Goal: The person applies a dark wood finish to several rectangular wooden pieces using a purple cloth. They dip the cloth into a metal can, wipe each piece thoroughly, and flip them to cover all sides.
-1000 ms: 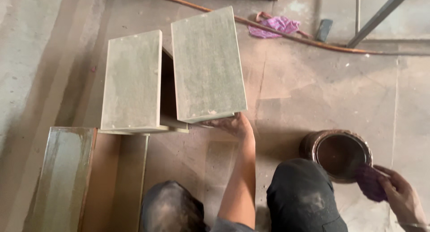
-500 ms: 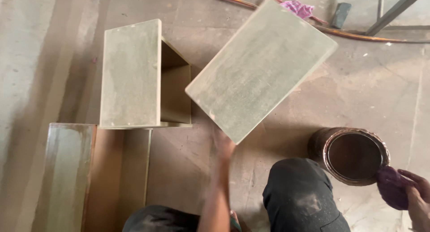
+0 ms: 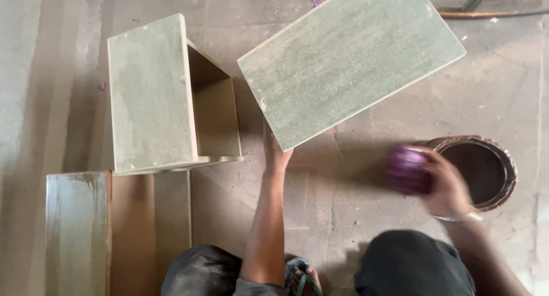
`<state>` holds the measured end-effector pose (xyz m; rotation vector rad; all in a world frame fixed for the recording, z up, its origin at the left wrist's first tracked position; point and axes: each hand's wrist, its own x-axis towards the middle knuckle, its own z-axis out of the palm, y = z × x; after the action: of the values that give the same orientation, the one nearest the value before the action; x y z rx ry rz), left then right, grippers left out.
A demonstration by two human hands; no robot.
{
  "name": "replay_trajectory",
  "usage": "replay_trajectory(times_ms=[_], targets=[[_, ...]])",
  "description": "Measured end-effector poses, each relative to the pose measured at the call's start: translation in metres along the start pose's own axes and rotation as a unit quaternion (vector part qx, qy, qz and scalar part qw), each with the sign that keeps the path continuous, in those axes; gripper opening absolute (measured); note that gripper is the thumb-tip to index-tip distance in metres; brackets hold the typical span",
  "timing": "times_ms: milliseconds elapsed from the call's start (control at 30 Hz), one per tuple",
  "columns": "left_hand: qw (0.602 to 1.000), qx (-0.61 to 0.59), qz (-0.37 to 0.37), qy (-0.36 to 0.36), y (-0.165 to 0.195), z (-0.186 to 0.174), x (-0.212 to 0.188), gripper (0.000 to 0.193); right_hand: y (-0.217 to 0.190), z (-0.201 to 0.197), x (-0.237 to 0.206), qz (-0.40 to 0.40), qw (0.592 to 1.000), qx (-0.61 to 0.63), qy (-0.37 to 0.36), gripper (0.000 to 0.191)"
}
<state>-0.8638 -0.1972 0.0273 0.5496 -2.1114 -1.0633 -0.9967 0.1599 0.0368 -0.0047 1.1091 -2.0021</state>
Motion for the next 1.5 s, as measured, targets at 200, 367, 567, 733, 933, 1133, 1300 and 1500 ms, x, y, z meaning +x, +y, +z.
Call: replay_trajectory(times_ms=[200,367,567,733,933,1133,1300,1500], targets=[[1.000,-0.008,0.014,-0.019,-0.019,0.002,-0.034,0.052,0.064,0.151,0.051,0.012,0.968,-0.075,-0.239,0.040],[0.992,0.033,-0.103,-0.058,-0.026,0.001,-0.039,0.040,0.069,0.176,0.057,-0.056,0.990,-0.042,-0.125,0.027],[0.991,0.127,-0.034,-0.003,-0.042,0.012,-0.046,0.031,0.085,0.176,0.054,-0.113,0.991,0.028,-0.071,0.021],[0.929,0.253,0.260,0.074,-0.044,0.014,-0.042,0.025,0.087,0.186,0.051,-0.132,0.986,-0.016,-0.103,0.035],[0.966,0.150,-0.206,-0.039,-0.019,0.013,-0.037,0.027,0.051,0.161,0.065,-0.219,0.960,0.154,0.078,0.024],[0.856,-0.397,-0.320,0.083,-0.044,0.018,-0.048,0.033,0.099,0.190,0.053,-0.135,0.982,-0.130,-0.031,0.026],[0.977,-0.100,-0.189,-0.005,-0.054,0.016,-0.050,0.025,0.067,0.165,0.070,-0.142,0.980,0.046,0.129,0.032],[0.961,0.264,-0.041,-0.072,-0.035,0.013,-0.044,0.010,-0.012,0.103,0.096,-0.341,0.912,0.072,0.216,0.032]])
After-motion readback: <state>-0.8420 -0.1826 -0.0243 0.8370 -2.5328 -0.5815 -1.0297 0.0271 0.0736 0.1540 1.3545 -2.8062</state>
